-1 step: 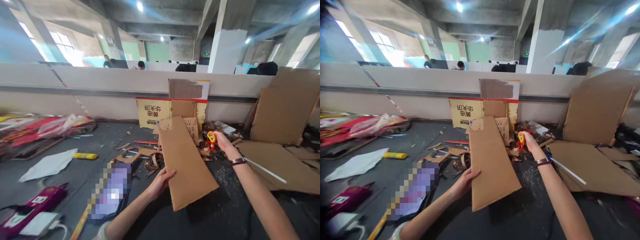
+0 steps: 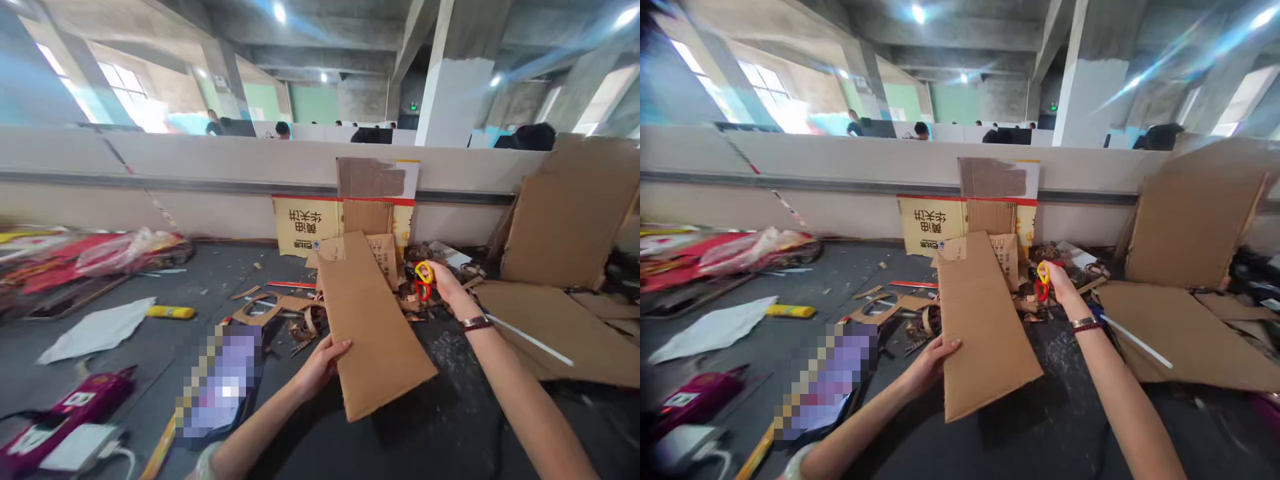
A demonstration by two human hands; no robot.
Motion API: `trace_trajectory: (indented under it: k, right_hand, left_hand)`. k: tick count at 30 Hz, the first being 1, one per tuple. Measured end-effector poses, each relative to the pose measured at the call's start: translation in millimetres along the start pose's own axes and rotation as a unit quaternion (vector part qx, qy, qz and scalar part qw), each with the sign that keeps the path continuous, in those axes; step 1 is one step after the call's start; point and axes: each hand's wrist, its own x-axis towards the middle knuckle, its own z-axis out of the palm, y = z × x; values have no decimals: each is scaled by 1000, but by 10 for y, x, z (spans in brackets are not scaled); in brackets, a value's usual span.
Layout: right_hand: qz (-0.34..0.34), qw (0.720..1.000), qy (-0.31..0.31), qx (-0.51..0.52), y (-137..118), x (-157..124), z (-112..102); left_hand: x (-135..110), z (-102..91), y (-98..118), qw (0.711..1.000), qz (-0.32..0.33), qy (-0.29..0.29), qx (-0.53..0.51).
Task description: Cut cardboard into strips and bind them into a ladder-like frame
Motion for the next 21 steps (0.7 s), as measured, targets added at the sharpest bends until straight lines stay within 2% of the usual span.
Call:
trace_trajectory:
  k: [5,7,9,12,14,18,21]
  right_hand:
    - [-64,994,74,-54,-98,-254,85]
    - [-96,989,79,-75,-191,-430,141]
    - [-149,985,47,-78,-304,-615,188]
    - [-108,990,-19,88,-458,-871,198]
    - [-67,985,-71,143,-508,-1024,152]
    - [-52,981,-121,140,-429,-1274,-20]
    - [14,975,-145,170,-272,-1395,-164]
  left_hand:
    - [2,9,-4,1000,-3,10,9]
    - [-5,17,-3,1000,-1,15,13]
    - [-13,23,2,1000,-1,18,16]
    - [-22,27,10,1000,-1,20,19]
    - [-23,26,12,999,4,23,22]
    - [-22,33,15,1000,17,22,12]
    - [-26,43,21,999,23,23,-2]
